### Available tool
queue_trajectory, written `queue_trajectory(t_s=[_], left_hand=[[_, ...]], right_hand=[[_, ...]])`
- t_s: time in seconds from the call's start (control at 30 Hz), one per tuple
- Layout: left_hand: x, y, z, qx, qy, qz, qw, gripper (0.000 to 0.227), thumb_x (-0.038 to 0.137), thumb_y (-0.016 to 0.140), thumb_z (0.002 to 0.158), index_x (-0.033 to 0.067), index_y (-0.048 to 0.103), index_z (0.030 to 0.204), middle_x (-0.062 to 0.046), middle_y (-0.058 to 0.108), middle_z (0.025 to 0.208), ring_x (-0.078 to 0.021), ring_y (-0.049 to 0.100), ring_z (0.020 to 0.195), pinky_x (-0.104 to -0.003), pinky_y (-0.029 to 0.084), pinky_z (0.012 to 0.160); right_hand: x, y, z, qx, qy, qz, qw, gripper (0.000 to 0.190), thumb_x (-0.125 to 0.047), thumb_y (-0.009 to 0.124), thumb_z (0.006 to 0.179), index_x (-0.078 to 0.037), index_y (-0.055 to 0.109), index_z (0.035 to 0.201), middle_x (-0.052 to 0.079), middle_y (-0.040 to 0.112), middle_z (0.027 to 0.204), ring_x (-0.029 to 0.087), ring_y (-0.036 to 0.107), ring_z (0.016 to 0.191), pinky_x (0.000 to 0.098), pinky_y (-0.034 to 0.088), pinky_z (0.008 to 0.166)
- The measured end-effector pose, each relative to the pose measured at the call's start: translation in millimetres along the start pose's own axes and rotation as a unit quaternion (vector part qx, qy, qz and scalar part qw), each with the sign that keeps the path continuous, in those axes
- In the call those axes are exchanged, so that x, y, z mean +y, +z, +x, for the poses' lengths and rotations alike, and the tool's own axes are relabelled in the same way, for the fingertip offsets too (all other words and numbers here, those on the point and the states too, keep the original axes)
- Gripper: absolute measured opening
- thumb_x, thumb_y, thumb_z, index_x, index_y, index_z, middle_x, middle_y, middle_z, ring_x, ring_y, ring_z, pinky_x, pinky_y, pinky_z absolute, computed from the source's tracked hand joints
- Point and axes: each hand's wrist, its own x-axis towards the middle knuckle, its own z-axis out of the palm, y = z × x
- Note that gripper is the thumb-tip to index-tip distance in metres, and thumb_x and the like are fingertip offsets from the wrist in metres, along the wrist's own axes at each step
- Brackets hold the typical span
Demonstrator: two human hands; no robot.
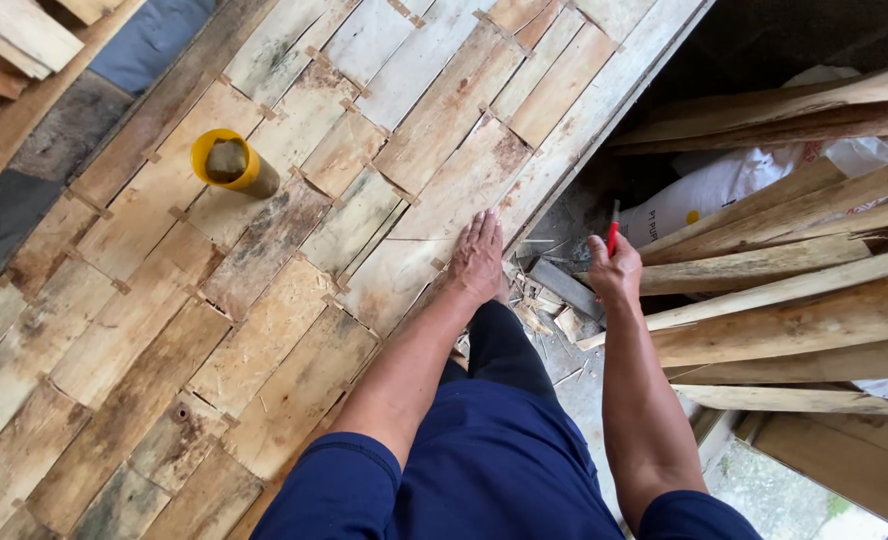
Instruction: Trimming and shaping the edges of thin wood strips arranged on a wooden panel using a utility knife.
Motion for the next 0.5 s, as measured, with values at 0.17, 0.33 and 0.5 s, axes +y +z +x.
queue_trajectory(t_s=[0.17, 0.33, 0.5], left_hand=[[-13, 60, 8, 0.029, -0.005, -0.008, 1.0, 0.075, 0.02, 0.057, 0.088, -0.0042, 0.03, 0.155, -0.023, 0.017, 0.167, -0.0373, 0.017, 0.155, -0.044, 0.014, 0.127], [-9, 59, 7, 0.044, -0.02, 0.001, 0.999, 0.068, 0.013, 0.052, 0.091, -0.0044, 0.034, 0.154, -0.024, 0.019, 0.166, -0.0378, 0.02, 0.154, -0.045, 0.017, 0.126], [-8, 68, 13, 0.066, -0.04, -0.012, 0.997, 0.055, 0.01, 0.047, 0.096, -0.0033, 0.043, 0.149, -0.022, 0.029, 0.164, -0.0359, 0.031, 0.152, -0.044, 0.026, 0.124]], right_hand=[[-40, 15, -10, -0.088, -0.046, 0.139, 0.985, 0.033, -0.026, 0.074, 0.094, -0.004, 0.063, 0.117, 0.01, 0.07, 0.089, 0.018, 0.065, 0.078, 0.0357, 0.054, 0.074], [-96, 7, -2, -0.12, -0.012, 0.106, 0.987, 0.045, -0.021, 0.079, 0.088, -0.007, 0.056, 0.124, 0.009, 0.073, 0.088, 0.014, 0.069, 0.073, 0.0339, 0.056, 0.066], [-107, 19, 31, -0.068, -0.181, 0.017, 0.981, 0.038, -0.025, 0.082, 0.086, -0.01, 0.068, 0.118, 0.011, 0.078, 0.098, 0.021, 0.076, 0.083, 0.0335, 0.059, 0.076]])
